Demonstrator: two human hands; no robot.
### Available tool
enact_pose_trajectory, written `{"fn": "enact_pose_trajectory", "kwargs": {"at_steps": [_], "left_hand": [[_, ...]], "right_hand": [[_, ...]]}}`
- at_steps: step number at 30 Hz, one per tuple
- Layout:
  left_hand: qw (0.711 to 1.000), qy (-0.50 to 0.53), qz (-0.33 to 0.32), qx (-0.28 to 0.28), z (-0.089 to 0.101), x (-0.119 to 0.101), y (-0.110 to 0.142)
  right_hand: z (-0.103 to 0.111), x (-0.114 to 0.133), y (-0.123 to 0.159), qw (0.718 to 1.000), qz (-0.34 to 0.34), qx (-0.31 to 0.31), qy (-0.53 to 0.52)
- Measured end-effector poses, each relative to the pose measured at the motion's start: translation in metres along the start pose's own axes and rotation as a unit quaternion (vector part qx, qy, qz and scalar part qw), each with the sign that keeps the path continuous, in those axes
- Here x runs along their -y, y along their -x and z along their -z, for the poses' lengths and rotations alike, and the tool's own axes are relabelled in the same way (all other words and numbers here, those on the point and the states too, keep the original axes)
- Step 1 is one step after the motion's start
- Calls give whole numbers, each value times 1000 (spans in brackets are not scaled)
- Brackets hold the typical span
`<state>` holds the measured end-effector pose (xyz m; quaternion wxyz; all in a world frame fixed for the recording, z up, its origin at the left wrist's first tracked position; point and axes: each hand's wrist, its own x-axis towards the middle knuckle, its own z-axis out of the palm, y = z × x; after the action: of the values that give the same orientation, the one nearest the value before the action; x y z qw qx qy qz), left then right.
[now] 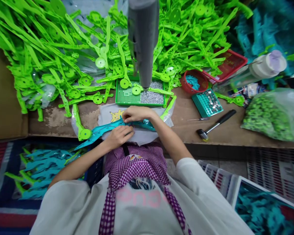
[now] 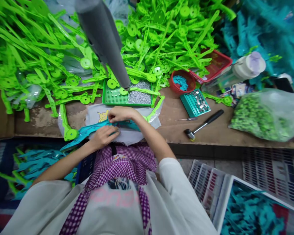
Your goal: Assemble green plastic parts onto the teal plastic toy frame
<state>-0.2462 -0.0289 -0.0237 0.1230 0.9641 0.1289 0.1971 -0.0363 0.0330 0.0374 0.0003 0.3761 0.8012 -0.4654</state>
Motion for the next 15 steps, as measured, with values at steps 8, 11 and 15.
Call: {"fn": "enact_pose_trajectory", "kwargs": {"at_steps": [8,11,15], "left_hand": [[986,-75,-10,151,25,-8,-38],[985,-53,58,156,27,-3,-44],[975,34,195,102,29,16,-59]], "right_hand": [[7,-2,-15,1000,-2,7,-18],[-2,-7,13,983,-7,-175,-63],[-43,-14,60,914,-64,-391,-86]]}}
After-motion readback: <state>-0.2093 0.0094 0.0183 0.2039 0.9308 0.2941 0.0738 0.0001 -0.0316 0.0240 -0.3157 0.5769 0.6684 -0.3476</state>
